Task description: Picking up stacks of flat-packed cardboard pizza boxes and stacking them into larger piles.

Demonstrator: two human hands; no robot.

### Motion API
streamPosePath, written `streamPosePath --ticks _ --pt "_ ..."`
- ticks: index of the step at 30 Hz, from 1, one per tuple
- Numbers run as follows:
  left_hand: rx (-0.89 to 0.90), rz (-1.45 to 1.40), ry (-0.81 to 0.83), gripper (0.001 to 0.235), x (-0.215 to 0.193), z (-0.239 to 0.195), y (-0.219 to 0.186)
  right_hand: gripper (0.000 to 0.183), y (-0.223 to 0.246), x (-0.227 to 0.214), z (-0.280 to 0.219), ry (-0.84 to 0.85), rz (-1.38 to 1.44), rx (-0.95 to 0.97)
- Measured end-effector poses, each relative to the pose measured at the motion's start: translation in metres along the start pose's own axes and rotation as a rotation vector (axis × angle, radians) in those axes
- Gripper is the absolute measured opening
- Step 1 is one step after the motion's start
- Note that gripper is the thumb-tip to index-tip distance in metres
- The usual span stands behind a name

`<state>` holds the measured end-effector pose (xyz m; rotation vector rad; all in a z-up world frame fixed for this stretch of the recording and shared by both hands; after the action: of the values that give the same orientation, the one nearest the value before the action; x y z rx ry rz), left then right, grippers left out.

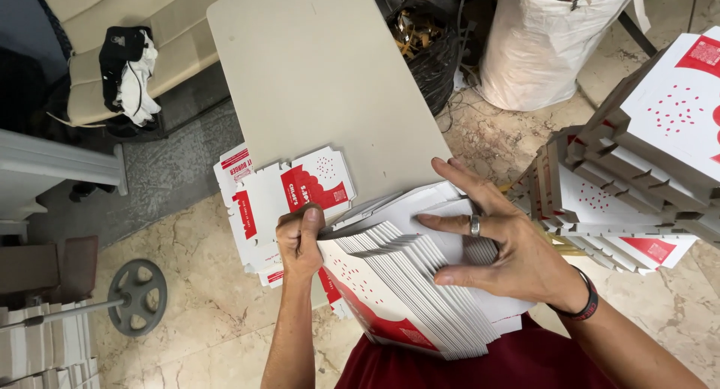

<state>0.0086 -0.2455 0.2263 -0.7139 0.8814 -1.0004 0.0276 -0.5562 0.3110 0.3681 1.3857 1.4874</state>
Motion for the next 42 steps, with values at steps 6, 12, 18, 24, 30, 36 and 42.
streamPosePath --ticks 6,12,18,24,30,36,42 --pt "0.006 0.006 -0.030 0.049 0.000 -0.003 0.004 0.060 -0.003 0.000 -0.001 -0.001 0.016 -0.010" --pt "0.011 0.012 -0.025 0.049 0.000 -0.001 -0.001 0.058 -0.002 0.001 -0.003 -0.013 0.032 -0.050" --pt "0.053 -0.027 0.005 0.048 0.004 0.005 -0.011 0.061 0.004 0.001 -0.008 -0.135 -0.423 -0.239" --pt "0.019 0.043 0.040 0.046 0.006 0.010 -0.015 0.047 0.015 0.003 -0.004 -0.052 -0.443 -0.137" --pt "0.033 -0.013 0.049 0.047 0.010 0.013 -0.012 0.066 0.008 0.004 -0.002 -0.068 -0.335 -0.091" --pt "0.068 -0.060 0.066 0.047 0.015 0.018 -0.014 0.059 -0.005 0.002 -0.002 -0.069 -0.214 -0.084" --pt "0.058 -0.085 0.046 0.049 0.017 0.022 -0.007 0.057 -0.009 0.002 0.003 -0.086 -0.206 -0.122"
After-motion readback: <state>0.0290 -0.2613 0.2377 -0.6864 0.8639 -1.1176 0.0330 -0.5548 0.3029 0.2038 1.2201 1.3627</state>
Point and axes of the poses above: each hand's wrist, its own z-axis towards the middle knuckle, its own x-axis out of the palm, y = z × x, the point moved 3 cm from there along z, towards the middle knuckle, and after that the axes turned 1 degree about x, right-handed, at the moved point
